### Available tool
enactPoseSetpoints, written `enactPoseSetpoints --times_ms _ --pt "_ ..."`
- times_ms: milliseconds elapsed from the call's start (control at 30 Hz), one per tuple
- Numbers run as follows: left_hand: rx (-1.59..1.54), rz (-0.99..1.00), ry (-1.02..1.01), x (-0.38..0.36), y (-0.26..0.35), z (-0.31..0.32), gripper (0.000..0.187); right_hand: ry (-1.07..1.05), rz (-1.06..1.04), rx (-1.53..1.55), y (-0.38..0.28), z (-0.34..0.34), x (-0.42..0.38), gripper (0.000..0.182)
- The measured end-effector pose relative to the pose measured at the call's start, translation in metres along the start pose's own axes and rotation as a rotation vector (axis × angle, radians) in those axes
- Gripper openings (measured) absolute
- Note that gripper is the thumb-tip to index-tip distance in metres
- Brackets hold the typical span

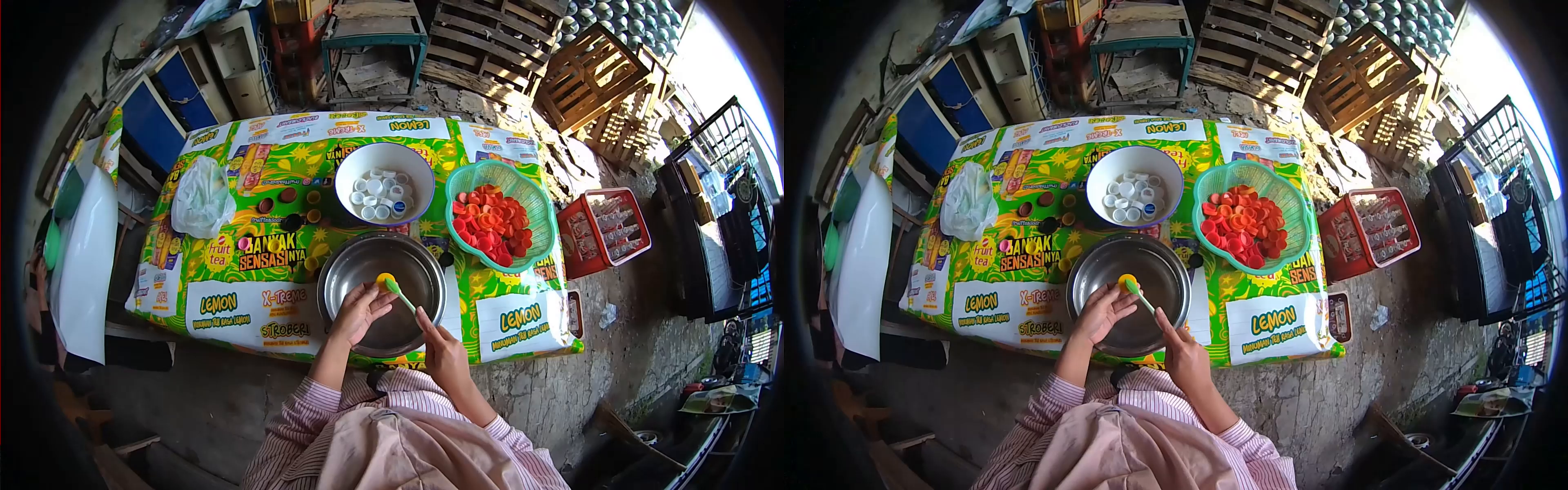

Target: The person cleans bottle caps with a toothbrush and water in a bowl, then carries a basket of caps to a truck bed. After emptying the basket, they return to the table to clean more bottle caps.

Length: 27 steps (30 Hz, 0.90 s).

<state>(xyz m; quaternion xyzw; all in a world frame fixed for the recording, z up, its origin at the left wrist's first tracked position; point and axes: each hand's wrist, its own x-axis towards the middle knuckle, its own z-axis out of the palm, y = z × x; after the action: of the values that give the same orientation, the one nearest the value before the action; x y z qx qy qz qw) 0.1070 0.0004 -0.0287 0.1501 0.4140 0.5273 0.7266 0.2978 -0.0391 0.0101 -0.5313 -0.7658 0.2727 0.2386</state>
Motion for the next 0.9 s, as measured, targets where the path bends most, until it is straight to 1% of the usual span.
enactPoseSetpoints --times_ms 33,100,133,167,200,233,267,300,333,367,400,433,500,533,567,600,633,667,700,767,800,867,900 --pt "-0.001 0.002 -0.003 0.000 0.001 0.001 0.020 0.002 -0.001 -0.003 0.002 0.000 0.002 0.054" --pt "0.001 -0.020 -0.014 -0.003 0.003 0.003 0.021 0.122 0.041 0.084 0.008 0.002 0.004 0.053" --pt "0.003 -0.022 -0.015 -0.001 0.001 0.001 0.021 0.112 -0.016 0.090 0.005 0.000 0.003 0.056" --pt "-0.011 0.021 -0.061 0.002 -0.004 -0.003 0.021 0.115 -0.014 0.090 0.004 0.001 0.002 0.056" --pt "-0.026 0.064 -0.108 0.003 -0.004 -0.001 0.021 0.056 -0.023 0.048 0.002 0.002 0.000 0.055" --pt "-0.025 0.063 -0.112 0.003 -0.004 -0.001 0.021 -0.004 -0.032 0.006 0.000 0.003 0.000 0.055" --pt "0.066 0.078 -0.072 0.003 -0.004 0.000 0.019 0.040 -0.005 0.072 -0.001 0.000 0.002 0.050" --pt "0.155 0.094 -0.033 0.002 -0.004 0.003 0.018 0.042 -0.004 0.068 0.001 0.001 0.004 0.050" --pt "0.085 0.090 -0.026 0.001 -0.004 0.004 0.018 0.091 0.006 0.121 0.006 0.003 0.005 0.050" --pt "0.088 0.089 -0.029 0.001 -0.004 0.004 0.018 0.140 0.017 0.177 0.009 0.006 0.006 0.050" --pt "0.106 0.108 -0.024 0.002 -0.006 0.003 0.018 0.001 0.168 0.355 0.011 0.006 0.004 0.048" --pt "0.123 0.127 -0.019 0.004 -0.007 0.002 0.018 0.004 0.168 0.355 0.014 0.008 0.004 0.048" --pt "0.105 0.133 0.001 0.006 -0.009 0.001 0.018 -0.251 0.453 0.958 0.016 0.013 0.004 0.051" --pt "0.087 0.142 0.022 0.007 -0.009 0.001 0.018 -0.258 0.472 1.027 0.013 0.011 0.004 0.049" --pt "0.086 0.141 0.029 0.007 -0.010 0.001 0.018 -0.264 0.474 1.029 0.013 0.012 0.003 0.049" --pt "0.090 0.189 0.029 0.005 -0.009 0.005 0.019 -0.236 0.407 0.902 0.012 0.013 0.002 0.048" --pt "0.096 0.237 0.028 0.004 -0.008 0.007 0.020 -0.207 0.338 0.776 0.011 0.014 0.002 0.047" --pt "0.082 0.223 0.031 0.006 -0.009 0.005 0.025 -0.109 0.194 0.613 0.009 0.015 0.003 0.047" --pt "0.083 0.224 0.034 0.006 -0.008 0.006 0.025 -0.112 0.194 0.616 0.004 0.011 0.004 0.047" --pt "0.105 0.229 0.043 0.006 -0.007 0.008 0.024 -0.118 0.188 0.398 -0.007 0.001 0.006 0.048" --pt "0.105 0.229 0.044 0.005 -0.006 0.006 0.024 -0.119 0.188 0.398 -0.006 0.002 0.006 0.048" --pt "-0.043 0.073 -0.007 0.004 -0.003 0.002 0.028 -0.009 0.030 0.245 -0.003 0.005 0.006 0.049" --pt "-0.044 0.074 -0.005 0.003 -0.004 0.001 0.028 -0.010 0.030 0.246 -0.003 0.005 0.006 0.049"
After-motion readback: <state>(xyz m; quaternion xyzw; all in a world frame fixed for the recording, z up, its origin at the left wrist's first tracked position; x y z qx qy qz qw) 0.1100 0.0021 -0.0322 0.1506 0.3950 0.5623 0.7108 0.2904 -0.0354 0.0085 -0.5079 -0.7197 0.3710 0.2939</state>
